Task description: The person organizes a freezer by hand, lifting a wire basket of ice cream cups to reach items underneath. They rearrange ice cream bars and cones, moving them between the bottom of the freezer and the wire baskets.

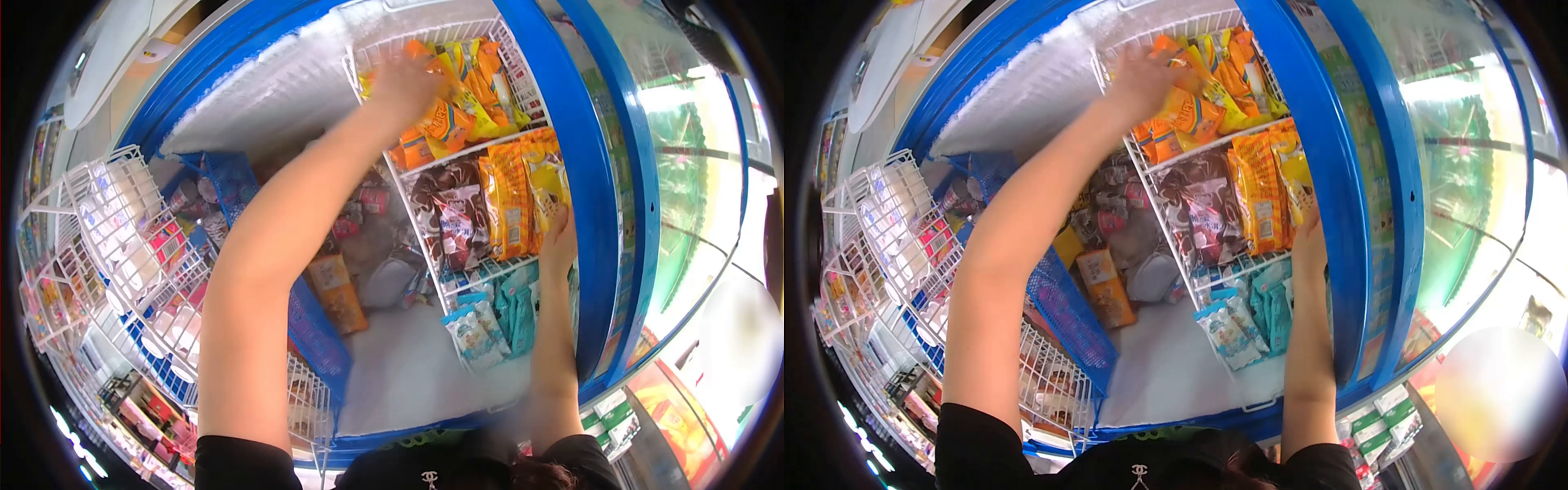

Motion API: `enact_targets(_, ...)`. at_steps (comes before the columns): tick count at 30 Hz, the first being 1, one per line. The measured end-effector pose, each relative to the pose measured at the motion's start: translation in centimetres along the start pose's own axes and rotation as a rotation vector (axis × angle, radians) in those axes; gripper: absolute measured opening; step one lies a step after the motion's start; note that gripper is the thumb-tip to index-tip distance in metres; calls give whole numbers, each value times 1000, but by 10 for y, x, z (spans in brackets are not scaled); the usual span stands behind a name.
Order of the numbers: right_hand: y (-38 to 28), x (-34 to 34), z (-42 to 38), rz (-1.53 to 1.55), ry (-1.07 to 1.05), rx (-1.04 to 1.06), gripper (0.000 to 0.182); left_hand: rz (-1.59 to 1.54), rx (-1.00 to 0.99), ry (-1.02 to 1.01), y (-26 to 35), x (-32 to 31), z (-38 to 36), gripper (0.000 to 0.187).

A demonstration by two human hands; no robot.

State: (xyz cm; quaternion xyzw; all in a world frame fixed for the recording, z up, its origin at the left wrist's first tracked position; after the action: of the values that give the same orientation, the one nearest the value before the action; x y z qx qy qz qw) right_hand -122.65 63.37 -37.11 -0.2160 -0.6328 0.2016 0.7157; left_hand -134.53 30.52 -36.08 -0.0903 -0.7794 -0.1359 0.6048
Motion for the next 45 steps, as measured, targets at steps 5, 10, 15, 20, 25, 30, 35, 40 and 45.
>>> enact_targets(5,-28,5,-7,50,-68,-5,52,-45,-110,318,42,-54,18,56)
enact_targets(10,-41,-3,-7,-408,-161,301,81,72,-179,-54,33,-48,-9,63)
enact_targets(15,-26,-15,-7,-368,-266,174,91,61,-144,-147,18,-56,-31,65)
enact_targets(20,-19,-20,-6,-340,-214,267,91,-272,-10,325,54,-54,-57,58)
enact_targets(25,-35,-5,-11,-262,-183,239,93,-771,387,879,97,-51,-170,37)
enact_targets(30,-121,60,-52,-16,-424,422,82,-1198,969,1147,105,-169,-301,26)
enact_targets(35,-123,142,-30,-244,-104,575,53,-1050,1538,988,134,-285,-382,21)
enact_targets(40,-63,154,2,-333,-279,344,64,-1127,1646,551,208,-367,-378,23)
enact_targets(45,-44,149,3,-154,-266,267,60,-1325,1390,261,230,-330,-348,29)
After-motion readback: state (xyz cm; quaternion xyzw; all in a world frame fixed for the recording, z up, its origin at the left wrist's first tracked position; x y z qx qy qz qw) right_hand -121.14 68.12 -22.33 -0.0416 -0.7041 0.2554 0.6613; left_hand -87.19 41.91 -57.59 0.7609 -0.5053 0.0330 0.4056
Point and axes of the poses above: each hand's wrist, its own z-axis towards the middle knuckle, its own x-axis out of the back of the hand, y = z × x, the point moved 2 cm from there along z, towards the middle knuckle, and after that the axes turned 7 degrees about -x, right-handed, at the moved point
